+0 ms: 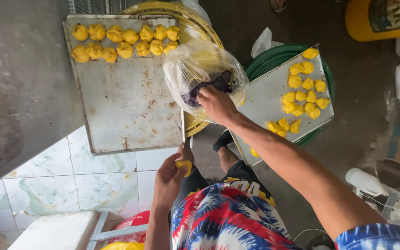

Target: Filling yellow dough balls with a purple paste and arranging them on a tray.

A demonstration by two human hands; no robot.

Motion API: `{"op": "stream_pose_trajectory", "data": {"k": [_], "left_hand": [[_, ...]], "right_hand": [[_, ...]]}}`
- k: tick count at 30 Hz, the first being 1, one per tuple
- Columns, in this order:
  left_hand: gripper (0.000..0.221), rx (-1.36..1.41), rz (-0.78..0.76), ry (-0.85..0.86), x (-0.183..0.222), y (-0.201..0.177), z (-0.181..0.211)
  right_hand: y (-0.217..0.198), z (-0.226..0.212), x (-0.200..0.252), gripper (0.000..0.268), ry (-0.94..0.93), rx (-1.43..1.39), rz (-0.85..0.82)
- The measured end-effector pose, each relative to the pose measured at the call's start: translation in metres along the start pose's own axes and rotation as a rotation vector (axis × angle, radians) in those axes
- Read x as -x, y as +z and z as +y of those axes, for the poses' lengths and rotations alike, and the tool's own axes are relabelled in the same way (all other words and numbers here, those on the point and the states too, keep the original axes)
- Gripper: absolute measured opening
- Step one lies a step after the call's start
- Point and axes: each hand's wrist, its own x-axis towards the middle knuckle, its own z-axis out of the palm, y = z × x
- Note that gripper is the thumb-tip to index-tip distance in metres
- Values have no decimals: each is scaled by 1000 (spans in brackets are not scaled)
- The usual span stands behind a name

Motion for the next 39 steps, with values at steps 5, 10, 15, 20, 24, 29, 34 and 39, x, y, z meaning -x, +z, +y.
{"op": "stream_pose_trajectory", "data": {"k": [5, 10, 15, 20, 24, 29, 34, 39], "left_hand": [[34, -243, -43, 178, -9, 9, 41], [34, -242, -110, 134, -43, 20, 49], [36, -102, -91, 229, -73, 61, 59], [34, -14, -168, 266, -58, 131, 73], [34, -141, -298, 359, 0, 194, 79], [32, -192, -395, 390, 67, 273, 51], [29, -217, -462, 393, 106, 329, 1], [38, -232, -618, 356, 133, 363, -29]], "right_hand": [[-71, 6, 9, 25, 330, -677, 208], [-52, 27, 28, 35, 544, -1220, 289], [-70, 25, 64, 40, 720, -1942, 436], [-147, 9, 140, 35, 569, -1906, 552], [-230, 4, 223, 40, 429, -1626, 527], [-291, -5, 324, 37, 459, -1006, 627], [-291, -6, 399, 22, 457, -625, 647], [-273, -3, 454, 15, 495, -376, 662]]}}
